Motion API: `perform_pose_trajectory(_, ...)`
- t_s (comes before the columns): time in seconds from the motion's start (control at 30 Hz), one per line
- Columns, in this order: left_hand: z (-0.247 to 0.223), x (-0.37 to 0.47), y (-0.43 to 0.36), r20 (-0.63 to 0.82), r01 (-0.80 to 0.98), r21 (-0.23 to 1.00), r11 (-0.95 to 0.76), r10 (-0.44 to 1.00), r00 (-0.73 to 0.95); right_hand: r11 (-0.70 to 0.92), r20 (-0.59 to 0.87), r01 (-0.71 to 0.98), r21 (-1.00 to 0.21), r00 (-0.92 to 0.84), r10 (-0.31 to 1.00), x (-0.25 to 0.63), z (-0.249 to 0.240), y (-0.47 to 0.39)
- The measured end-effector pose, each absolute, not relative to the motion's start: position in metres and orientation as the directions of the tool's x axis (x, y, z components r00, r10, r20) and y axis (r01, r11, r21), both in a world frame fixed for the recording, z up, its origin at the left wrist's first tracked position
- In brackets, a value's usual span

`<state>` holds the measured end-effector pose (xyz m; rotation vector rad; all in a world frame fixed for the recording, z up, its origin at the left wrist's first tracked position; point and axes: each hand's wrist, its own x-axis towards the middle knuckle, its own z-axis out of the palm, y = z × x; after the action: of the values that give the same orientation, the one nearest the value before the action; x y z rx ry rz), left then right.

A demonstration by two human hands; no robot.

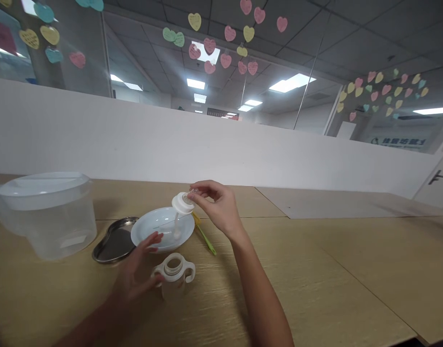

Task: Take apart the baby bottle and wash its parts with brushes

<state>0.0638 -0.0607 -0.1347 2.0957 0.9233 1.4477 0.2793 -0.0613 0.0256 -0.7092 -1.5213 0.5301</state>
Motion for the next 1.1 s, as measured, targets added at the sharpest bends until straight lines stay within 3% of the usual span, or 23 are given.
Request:
perform_pose_trajectory(0.13,-0.092,0.068,-0.05,0.781,0.415,0.54,-0.732,0.62,0.078,0.684,0.684,0.028,-0.729,0.085,0.725,0.271,0.017,-0.046)
perform_pose_trajectory(0.33,-0.047,0.093,-0.014,0.737,0.458,0.561,-0.69,0.668,0.103,0.631,0.623,-0.052,-0.774,0.115,0.774,0.258,-0.002,-0.021)
perform_pose_trajectory(0.53,-0.035,0.089,0.004,0.681,0.36,0.618,-0.698,0.705,0.197,0.571,0.553,-0.145,-0.808,0.147,0.82,0.255,-0.007,-0.012)
perform_pose_trajectory(0.67,-0.029,0.082,0.002,0.662,0.331,0.639,-0.695,0.715,0.223,0.457,0.431,-0.276,-0.846,0.152,0.89,0.259,-0.011,-0.006)
perform_pose_trajectory(0.9,-0.026,0.074,0.005,0.628,0.411,0.629,-0.66,0.743,0.232,0.384,0.333,-0.397,-0.833,0.194,0.923,0.265,-0.016,0.004)
perform_pose_trajectory(1.1,-0.035,0.067,0.015,0.435,0.465,0.69,-0.554,0.832,0.345,0.412,0.357,-0.369,-0.833,0.209,0.91,0.269,-0.014,0.001)
